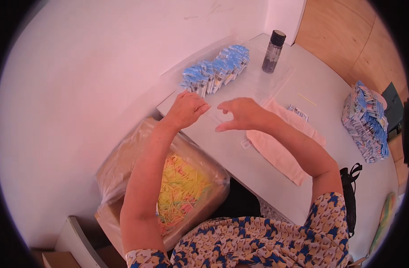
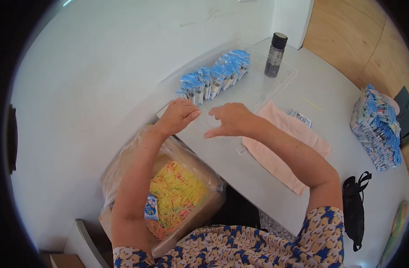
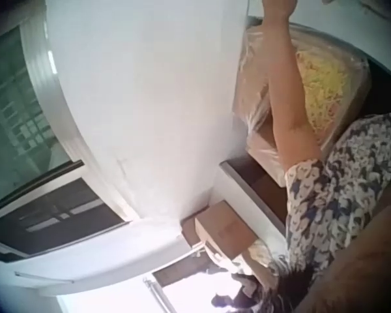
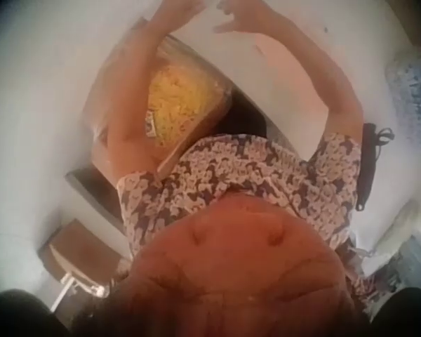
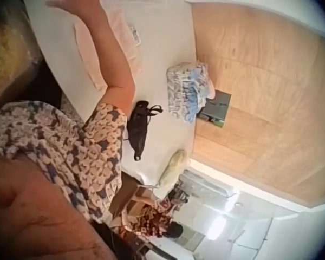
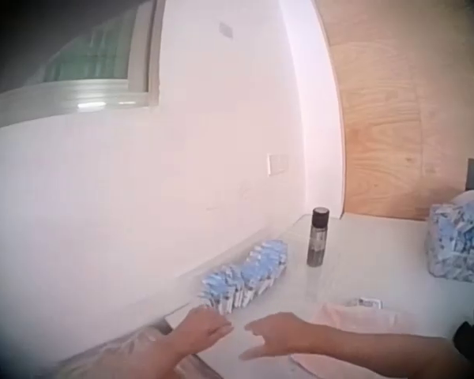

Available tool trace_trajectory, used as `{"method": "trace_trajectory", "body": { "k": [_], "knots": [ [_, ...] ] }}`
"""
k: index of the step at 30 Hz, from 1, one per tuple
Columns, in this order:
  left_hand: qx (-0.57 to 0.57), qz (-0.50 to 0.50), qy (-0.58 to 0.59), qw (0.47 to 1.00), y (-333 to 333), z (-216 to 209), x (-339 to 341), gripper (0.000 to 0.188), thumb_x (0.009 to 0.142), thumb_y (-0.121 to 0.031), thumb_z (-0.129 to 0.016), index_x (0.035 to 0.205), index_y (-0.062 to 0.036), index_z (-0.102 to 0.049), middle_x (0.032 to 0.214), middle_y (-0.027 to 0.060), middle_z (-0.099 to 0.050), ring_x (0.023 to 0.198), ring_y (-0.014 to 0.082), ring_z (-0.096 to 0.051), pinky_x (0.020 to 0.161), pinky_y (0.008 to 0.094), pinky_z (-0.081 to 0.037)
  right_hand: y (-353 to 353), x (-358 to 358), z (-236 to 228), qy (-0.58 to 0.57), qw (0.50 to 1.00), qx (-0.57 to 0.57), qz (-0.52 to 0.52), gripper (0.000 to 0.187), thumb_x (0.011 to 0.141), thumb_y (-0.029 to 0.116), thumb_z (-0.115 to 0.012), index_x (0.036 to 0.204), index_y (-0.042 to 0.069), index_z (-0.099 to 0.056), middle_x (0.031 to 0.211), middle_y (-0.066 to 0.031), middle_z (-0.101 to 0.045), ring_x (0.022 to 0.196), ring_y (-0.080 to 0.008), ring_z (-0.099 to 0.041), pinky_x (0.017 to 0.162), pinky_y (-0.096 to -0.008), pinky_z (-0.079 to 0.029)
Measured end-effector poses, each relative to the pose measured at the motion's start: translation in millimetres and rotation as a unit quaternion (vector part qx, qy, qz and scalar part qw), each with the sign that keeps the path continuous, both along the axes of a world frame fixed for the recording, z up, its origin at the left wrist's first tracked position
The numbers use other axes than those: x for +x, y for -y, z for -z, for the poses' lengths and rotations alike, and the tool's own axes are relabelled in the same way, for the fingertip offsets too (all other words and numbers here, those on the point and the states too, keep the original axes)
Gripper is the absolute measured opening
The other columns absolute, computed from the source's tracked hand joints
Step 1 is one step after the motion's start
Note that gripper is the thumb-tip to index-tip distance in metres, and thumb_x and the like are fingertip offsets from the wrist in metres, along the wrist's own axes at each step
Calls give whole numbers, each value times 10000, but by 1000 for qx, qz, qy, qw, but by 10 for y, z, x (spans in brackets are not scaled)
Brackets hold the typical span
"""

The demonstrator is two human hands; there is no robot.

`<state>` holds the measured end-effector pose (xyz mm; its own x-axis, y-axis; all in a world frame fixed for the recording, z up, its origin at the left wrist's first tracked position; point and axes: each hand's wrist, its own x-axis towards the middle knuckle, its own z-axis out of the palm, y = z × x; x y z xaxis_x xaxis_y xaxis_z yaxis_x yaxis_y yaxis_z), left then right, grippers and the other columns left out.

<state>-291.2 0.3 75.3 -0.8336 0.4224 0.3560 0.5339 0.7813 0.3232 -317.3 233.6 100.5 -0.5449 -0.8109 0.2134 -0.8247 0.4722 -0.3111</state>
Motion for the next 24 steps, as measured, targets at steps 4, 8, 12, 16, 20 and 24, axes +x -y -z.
{"method": "trace_trajectory", "body": {
  "k": [4,8,12,16,20,24],
  "knots": [
    [29,-9,-113,993,-74,134,194,271,797,-302,-676,898,-50,-658,874,109,-622,888,300,-547,822,391,-419,128,139,85,69,995,70,-5,424,765,433,-602,862,21,-623,756,-162,-637,753,-338,-615,692,-429,-480],
    [3,-30,-121,992,-186,66,331,294,769,-324,-698,854,-46,-653,874,99,-619,920,292,-538,838,392,-414,81,255,51,-20,997,72,-23,269,724,280,-575,777,17,-598,673,-169,-611,657,-359,-594,628,-448,-464],
    [9,-42,-126,991,-233,57,469,295,754,-321,-709,832,-42,-653,866,93,-619,928,285,-535,836,389,-417,32,297,72,-28,997,49,-46,200,683,232,-576,729,36,-573,634,-165,-589,631,-362,-579,593,-461,-443],
    [6,-56,-130,990,-252,71,575,297,749,-326,-709,819,-44,-653,853,83,-619,922,276,-537,825,378,-423,18,300,145,-43,997,37,-61,180,679,232,-579,708,55,-560,616,-158,-580,610,-366,-571,582,-461,-442],
    [23,-59,-137,989,-209,97,602,329,729,-368,-709,802,-54,-648,821,60,-617,904,252,-532,849,371,-408,55,272,226,-79,992,3,-97,136,672,189,-575,725,66,-551,596,-148,-554,558,-359,-544,530,-429,-431],
    [34,-55,-131,989,-188,86,631,332,728,-370,-707,801,-52,-647,830,59,-617,905,252,-532,849,370,-411,83,260,258,-103,987,-24,-121,136,677,200,-590,712,72,-556,590,-134,-561,541,-346,-551,520,-421,-437]
  ]
}}
